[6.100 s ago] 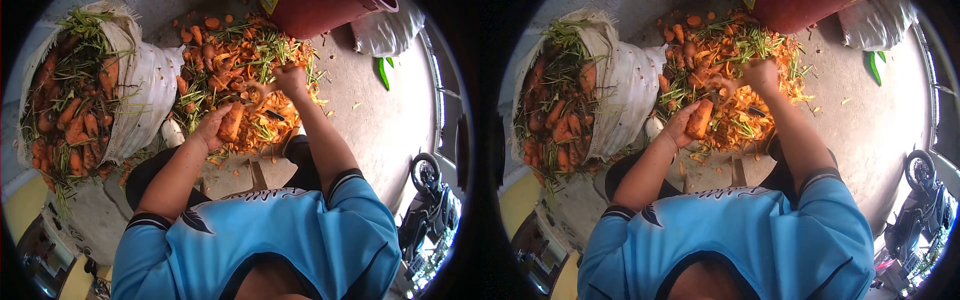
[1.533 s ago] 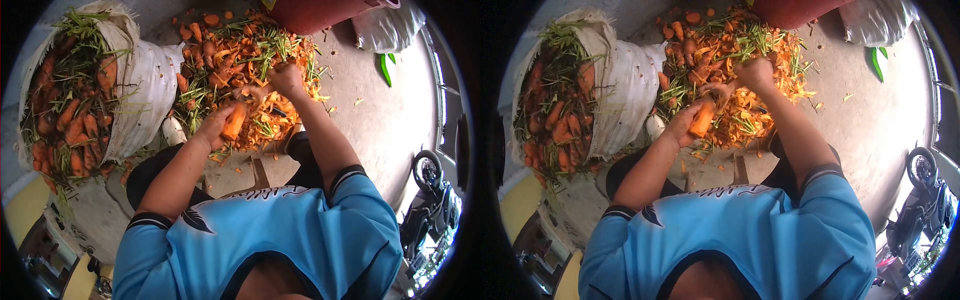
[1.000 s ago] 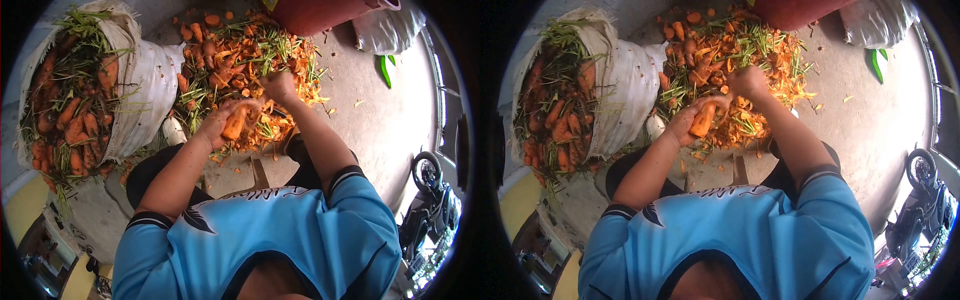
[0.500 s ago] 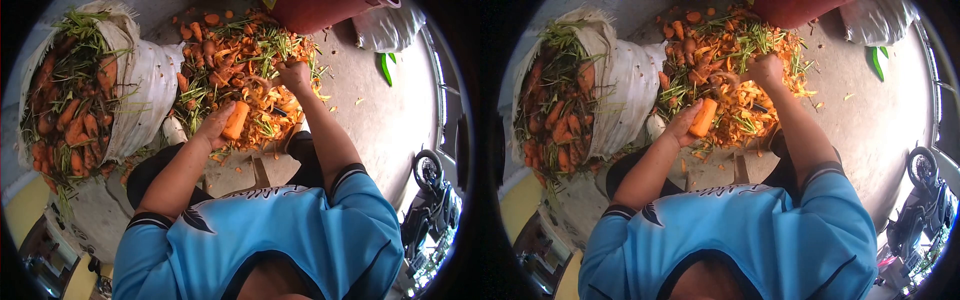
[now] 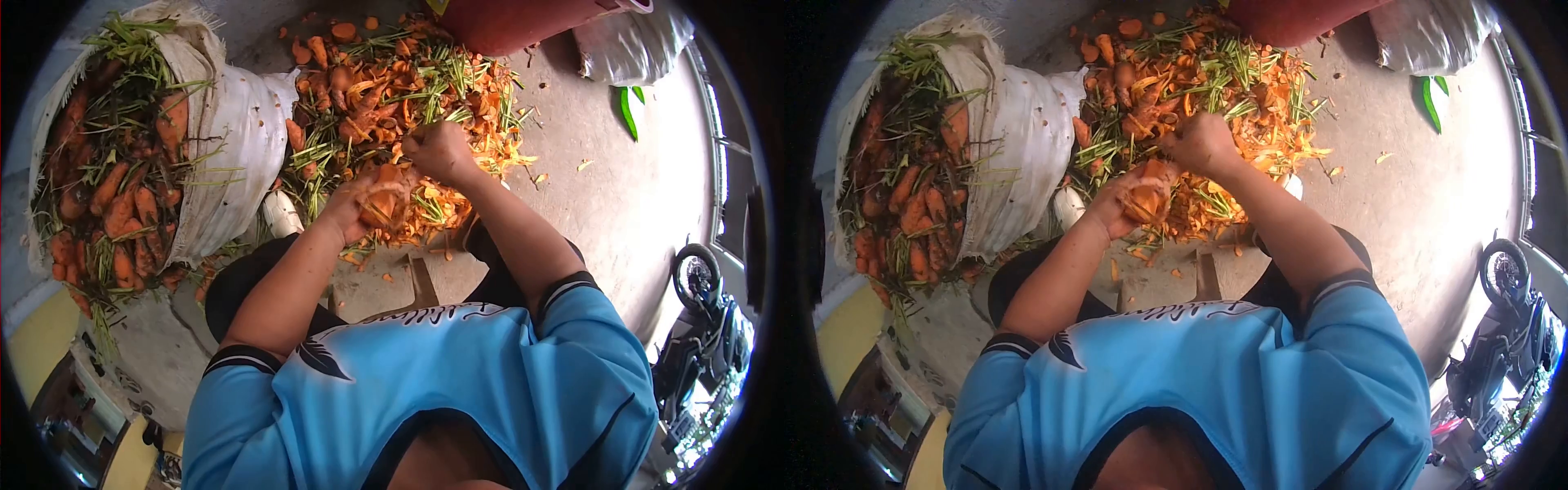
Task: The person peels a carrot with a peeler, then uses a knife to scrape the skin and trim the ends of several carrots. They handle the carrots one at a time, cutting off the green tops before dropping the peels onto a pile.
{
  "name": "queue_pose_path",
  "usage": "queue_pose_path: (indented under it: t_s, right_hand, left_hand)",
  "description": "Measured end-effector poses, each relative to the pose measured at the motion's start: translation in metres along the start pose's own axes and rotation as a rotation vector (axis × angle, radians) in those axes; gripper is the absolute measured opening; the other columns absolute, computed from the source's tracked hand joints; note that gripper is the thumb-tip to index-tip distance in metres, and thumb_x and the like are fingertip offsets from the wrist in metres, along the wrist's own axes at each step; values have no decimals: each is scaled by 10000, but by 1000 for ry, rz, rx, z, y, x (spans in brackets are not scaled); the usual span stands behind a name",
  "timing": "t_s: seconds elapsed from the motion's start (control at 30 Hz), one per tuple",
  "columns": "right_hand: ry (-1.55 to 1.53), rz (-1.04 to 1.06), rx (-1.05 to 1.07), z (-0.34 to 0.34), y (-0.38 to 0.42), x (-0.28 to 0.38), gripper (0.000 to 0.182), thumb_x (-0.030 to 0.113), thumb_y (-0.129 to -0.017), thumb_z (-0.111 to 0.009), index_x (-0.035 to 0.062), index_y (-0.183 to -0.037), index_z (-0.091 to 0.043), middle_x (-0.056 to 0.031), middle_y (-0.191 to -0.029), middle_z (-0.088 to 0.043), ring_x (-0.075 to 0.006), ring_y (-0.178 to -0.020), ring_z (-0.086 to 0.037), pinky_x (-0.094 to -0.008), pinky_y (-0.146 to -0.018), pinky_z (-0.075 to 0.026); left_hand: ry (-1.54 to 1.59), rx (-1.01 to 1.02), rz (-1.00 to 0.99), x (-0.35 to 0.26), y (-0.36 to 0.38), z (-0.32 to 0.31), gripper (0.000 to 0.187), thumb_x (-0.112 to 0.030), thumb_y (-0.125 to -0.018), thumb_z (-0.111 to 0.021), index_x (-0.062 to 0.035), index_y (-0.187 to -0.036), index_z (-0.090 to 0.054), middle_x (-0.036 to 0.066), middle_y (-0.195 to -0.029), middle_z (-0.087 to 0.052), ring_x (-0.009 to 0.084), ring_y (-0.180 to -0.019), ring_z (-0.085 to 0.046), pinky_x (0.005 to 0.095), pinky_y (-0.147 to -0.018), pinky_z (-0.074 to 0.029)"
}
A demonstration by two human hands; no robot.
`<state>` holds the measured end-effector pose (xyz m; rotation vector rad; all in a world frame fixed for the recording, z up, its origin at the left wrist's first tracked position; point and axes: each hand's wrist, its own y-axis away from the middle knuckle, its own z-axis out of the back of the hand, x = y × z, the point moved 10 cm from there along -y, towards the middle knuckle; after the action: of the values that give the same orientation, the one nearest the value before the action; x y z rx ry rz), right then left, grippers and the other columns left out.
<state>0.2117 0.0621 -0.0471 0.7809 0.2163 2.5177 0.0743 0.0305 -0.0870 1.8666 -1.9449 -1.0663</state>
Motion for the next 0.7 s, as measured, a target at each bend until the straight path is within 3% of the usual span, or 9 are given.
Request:
queue_pose_path:
  t_s: [0.07, 0.1, 0.27, 0.33, 0.4, 0.47, 0.5, 0.6, 0.7]
  right_hand:
    - [-99, -250, 76, -6, -5, -36, 266, 304, -737, -537, 73, -646, -632, -83, -670, -623, -184, -606, -595, -312, -651, -491]
    - [-21, -245, 88, -2, -16, -52, 263, 311, -734, -542, 74, -674, -638, -85, -685, -626, -183, -609, -596, -310, -640, -493]
    - [-136, -387, 29, 12, -19, -70, 269, 330, -716, -556, 80, -715, -656, -99, -658, -620, -197, -621, -600, -309, -631, -495]
    - [-170, -182, 43, 1, -8, -28, 308, 332, -702, -552, 42, -727, -651, -144, -646, -607, -260, -647, -600, -352, -655, -490]
    - [-93, -283, 81, -14, -12, -55, 323, 350, -699, -558, 44, -739, -655, -149, -653, -606, -232, -640, -604, -334, -634, -495]
    - [22, -498, 91, -12, -21, -101, 371, 394, -703, -574, 30, -722, -643, -146, -670, -608, -195, -643, -606, -314, -609, -496]
    - [55, -495, 56, 7, -20, -106, 437, 441, -709, -583, 6, -697, -619, -141, -681, -608, -165, -635, -603, -297, -585, -495]
    - [-96, -520, -238, 12, -28, -143, 356, 368, -700, -579, 18, -701, -637, -140, -597, -601, -246, -562, -592, -314, -582, -481]
    - [-4, -387, -101, 26, -22, -84, 337, 349, -728, -531, 31, -674, -630, -145, -670, -612, -254, -657, -608, -337, -632, -490]
  left_hand:
    - [42, 36, -43, 7, -11, 11, 326, -309, -881, -418, -83, -1107, -485, 55, -979, -538, 168, -850, -545, 334, -714, -487]
    - [6, -126, 12, 11, -8, 26, 335, -318, -882, -416, -71, -1097, -489, 56, -976, -537, 166, -854, -546, 337, -710, -492]
    - [52, -143, 33, 15, -12, 41, 309, -283, -879, -445, -82, -1111, -484, 40, -947, -553, 152, -835, -560, 319, -695, -490]
    - [60, -116, 4, 8, -8, 29, 296, -271, -876, -461, -89, -1108, -488, 29, -930, -562, 144, -823, -565, 312, -687, -487]
    - [14, 26, -76, -9, 1, -2, 291, -274, -876, -462, -83, -1095, -486, 28, -926, -563, 145, -812, -569, 318, -678, -489]
    - [12, -125, -6, 4, -6, 30, 307, -297, -860, -487, -67, -1062, -501, 50, -901, -561, 158, -780, -565, 317, -672, -482]
    - [0, -114, -2, 4, -5, 30, 330, -315, -859, -480, -59, -1066, -498, 59, -882, -558, 161, -762, -562, 307, -663, -481]
    - [-49, -41, 34, 2, -4, 30, 343, -283, -828, -535, -46, -1071, -488, 64, -860, -547, 161, -745, -554, 294, -667, -472]
    - [-218, 24, -17, -2, -3, 21, 356, -180, -771, -615, -40, -1065, -471, 55, -876, -539, 159, -764, -548, 293, -694, -464]
